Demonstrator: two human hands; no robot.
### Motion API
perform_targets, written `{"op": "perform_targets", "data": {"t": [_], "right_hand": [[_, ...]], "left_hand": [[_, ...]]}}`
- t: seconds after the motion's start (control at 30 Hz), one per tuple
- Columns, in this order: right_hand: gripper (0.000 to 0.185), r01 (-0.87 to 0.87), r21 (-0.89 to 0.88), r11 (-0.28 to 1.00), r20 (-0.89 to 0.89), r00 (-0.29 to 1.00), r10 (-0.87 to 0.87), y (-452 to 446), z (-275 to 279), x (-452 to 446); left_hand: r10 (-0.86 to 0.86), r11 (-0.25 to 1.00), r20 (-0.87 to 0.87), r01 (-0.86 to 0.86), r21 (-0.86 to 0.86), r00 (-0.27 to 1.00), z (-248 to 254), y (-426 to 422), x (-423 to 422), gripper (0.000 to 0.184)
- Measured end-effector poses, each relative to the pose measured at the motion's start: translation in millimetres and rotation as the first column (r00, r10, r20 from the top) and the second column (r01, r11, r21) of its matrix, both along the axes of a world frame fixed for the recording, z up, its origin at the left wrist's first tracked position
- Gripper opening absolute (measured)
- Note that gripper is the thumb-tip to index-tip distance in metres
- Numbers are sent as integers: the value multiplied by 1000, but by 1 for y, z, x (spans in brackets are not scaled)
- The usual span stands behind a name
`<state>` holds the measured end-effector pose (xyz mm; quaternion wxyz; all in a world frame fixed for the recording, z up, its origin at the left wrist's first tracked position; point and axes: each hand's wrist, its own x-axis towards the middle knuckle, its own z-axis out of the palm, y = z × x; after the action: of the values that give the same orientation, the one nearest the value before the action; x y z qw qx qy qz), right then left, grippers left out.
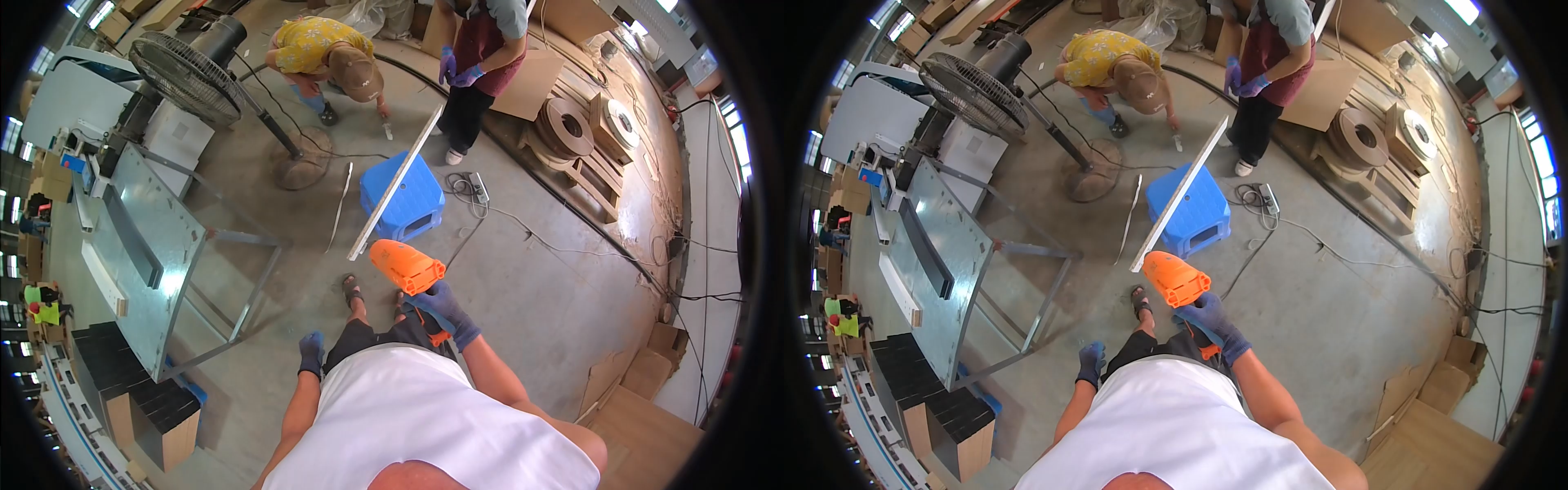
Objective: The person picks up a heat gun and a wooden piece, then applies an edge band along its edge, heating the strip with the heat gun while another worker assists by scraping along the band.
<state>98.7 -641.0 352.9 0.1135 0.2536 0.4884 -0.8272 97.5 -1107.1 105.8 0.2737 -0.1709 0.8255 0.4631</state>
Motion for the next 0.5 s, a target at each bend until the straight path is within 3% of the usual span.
{"op": "perform_targets", "data": {"t": [0.03, 0.1, 0.23, 0.3, 0.4, 0.5], "right_hand": [[32, 3, 9, 1000, 4, 1000, -3, 0, 0, 0], [31, 10, 12, 1000, 8, 1000, -10, 1, -2, -1], [31, 25, 9, 1000, -2, 1000, -25, 2, -3, -2], [31, 27, 40, 999, -13, 1000, -27, 2, 1, -4], [31, 14, 92, 996, -20, 1000, -12, 3, 8, -6], [30, 21, 105, 994, -21, 1000, -19, 2, 10, -6]], "left_hand": [[146, 988, 155, -152, 23, 977, 21, 17, -4, 15], [306, 947, 288, -321, 4, 907, 42, 31, -6, 16], [283, 958, 234, -288, -15, 930, 49, 37, -8, 15], [286, 958, 155, -280, -60, 945, 51, 44, -7, 25], [373, 926, 266, -375, -46, 889, 61, 48, -12, 24], [338, 939, 276, -341, -36, 900, 64, 48, -16, 20]]}}
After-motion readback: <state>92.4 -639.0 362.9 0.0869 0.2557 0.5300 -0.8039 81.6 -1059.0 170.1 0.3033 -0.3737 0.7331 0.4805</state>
